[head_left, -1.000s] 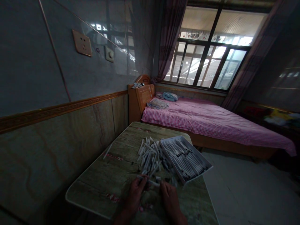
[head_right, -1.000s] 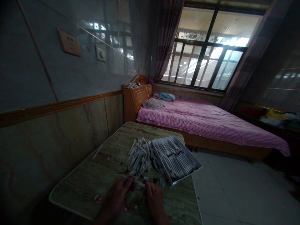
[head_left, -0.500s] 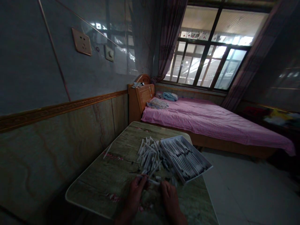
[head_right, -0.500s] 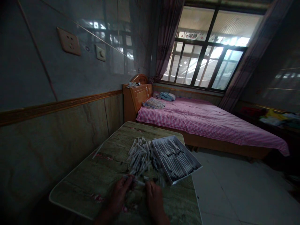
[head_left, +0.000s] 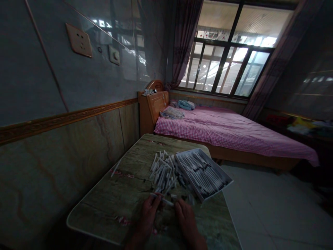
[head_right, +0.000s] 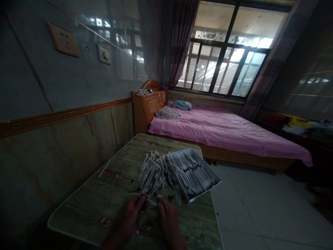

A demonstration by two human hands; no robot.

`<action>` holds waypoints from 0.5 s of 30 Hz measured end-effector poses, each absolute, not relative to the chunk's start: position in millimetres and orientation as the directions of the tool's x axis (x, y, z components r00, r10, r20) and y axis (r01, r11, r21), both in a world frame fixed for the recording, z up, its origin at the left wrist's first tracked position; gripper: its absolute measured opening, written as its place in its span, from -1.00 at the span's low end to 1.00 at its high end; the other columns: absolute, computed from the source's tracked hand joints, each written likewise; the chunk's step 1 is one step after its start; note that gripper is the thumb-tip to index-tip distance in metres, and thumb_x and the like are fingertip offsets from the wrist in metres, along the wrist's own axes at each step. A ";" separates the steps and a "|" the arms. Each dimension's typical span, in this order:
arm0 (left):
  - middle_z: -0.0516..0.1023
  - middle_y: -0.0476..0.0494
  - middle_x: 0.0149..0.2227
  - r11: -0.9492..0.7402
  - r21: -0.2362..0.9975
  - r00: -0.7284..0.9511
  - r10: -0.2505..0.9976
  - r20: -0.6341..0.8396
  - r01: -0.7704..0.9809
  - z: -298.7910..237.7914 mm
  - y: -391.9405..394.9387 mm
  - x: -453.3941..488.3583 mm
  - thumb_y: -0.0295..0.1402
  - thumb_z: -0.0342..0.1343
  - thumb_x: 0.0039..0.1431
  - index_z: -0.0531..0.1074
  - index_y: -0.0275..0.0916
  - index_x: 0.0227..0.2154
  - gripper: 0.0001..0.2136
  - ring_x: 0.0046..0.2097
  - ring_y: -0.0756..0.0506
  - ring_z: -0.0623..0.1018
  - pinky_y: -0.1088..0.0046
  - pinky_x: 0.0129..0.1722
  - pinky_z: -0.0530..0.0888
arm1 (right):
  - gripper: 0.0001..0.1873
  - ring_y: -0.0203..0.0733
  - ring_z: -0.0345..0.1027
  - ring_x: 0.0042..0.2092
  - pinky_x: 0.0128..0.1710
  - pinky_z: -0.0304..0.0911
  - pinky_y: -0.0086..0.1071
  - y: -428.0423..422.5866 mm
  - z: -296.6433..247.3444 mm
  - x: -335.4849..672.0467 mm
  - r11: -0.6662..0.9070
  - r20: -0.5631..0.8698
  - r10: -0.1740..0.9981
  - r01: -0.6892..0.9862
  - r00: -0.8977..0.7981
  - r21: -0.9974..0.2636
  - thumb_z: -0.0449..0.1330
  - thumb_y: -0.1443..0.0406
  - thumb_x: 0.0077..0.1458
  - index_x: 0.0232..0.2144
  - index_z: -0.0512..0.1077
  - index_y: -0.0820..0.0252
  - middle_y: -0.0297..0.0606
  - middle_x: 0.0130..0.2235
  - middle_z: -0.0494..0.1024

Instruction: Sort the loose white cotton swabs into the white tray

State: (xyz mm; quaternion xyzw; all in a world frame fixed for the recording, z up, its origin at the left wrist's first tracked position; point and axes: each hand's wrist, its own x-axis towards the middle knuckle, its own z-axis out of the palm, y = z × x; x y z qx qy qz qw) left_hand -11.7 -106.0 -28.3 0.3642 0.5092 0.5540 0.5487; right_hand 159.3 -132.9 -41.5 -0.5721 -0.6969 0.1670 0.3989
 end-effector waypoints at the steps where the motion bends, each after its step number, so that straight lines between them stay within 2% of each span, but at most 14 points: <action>1: 0.56 -0.05 -0.50 0.117 0.965 -0.130 0.980 -0.150 -0.234 -28.9 -105.5 -11.8 0.11 0.29 -0.20 0.55 -0.27 -0.39 -0.50 -0.43 -0.09 0.52 0.44 -0.40 0.45 | -0.55 -0.23 0.40 -0.38 -0.35 0.23 -0.44 -133.7 -36.8 156.4 0.283 0.348 0.937 0.662 -0.037 -0.694 -0.10 0.09 0.34 -0.40 0.46 0.12 -0.30 -0.43 0.52; 6: 0.61 -0.08 -0.46 0.114 0.981 -0.134 0.982 -0.136 -0.158 -20.6 -110.5 -14.6 0.13 0.26 -0.20 0.55 -0.23 -0.40 -0.51 -0.39 -0.15 0.57 0.40 -0.36 0.49 | -0.61 -0.23 0.41 -0.37 -0.38 0.15 -0.46 -139.1 -17.1 148.7 0.265 0.209 0.964 0.625 -0.163 -0.734 -0.02 0.11 0.29 -0.44 0.45 0.17 -0.29 -0.43 0.54; 9: 0.66 -0.12 -0.30 0.148 0.973 -0.128 0.977 -0.172 -0.178 -14.3 -115.2 -15.4 0.14 0.19 -0.11 0.54 -0.17 -0.27 -0.50 -0.24 -0.20 0.61 0.38 -0.26 0.52 | -0.65 -0.23 0.42 -0.37 -0.39 0.15 -0.46 -132.9 1.6 163.3 0.235 0.165 0.972 0.643 -0.169 -0.728 0.00 0.13 0.27 -0.41 0.48 0.15 -0.29 -0.42 0.56; 11: 0.65 -0.12 -0.34 0.159 0.968 -0.096 0.979 -0.180 -0.193 -12.7 -115.7 -13.7 0.16 0.16 -0.09 0.53 -0.17 -0.27 -0.49 -0.28 -0.19 0.61 0.37 -0.28 0.52 | -0.62 -0.22 0.42 -0.39 -0.39 0.16 -0.46 -117.5 19.3 188.3 0.185 0.166 0.982 0.681 -0.093 -0.708 -0.04 0.11 0.28 -0.37 0.49 0.14 -0.29 -0.44 0.55; 13: 0.63 -0.10 -0.42 0.167 0.966 -0.057 0.982 -0.181 -0.196 -14.0 -113.9 -10.2 0.16 0.20 -0.15 0.51 -0.18 -0.32 -0.50 -0.37 -0.16 0.59 0.38 -0.34 0.51 | -0.61 -0.18 0.46 -0.32 -0.34 0.19 -0.44 -92.9 38.8 224.1 0.083 0.185 0.982 0.791 0.039 -0.606 -0.07 0.11 0.29 -0.29 0.50 0.14 -0.25 -0.39 0.58; 15: 0.59 -0.08 -0.47 0.164 0.968 -0.021 0.985 -0.171 -0.188 -18.0 -111.5 -5.6 0.14 0.25 -0.21 0.50 -0.19 -0.37 -0.51 -0.42 -0.12 0.55 0.41 -0.39 0.49 | -0.64 -0.18 0.50 -0.24 -0.30 0.21 -0.46 -63.3 56.3 264.2 -0.166 0.123 0.963 0.887 0.240 -0.431 -0.04 0.11 0.28 -0.25 0.51 0.11 -0.25 -0.30 0.62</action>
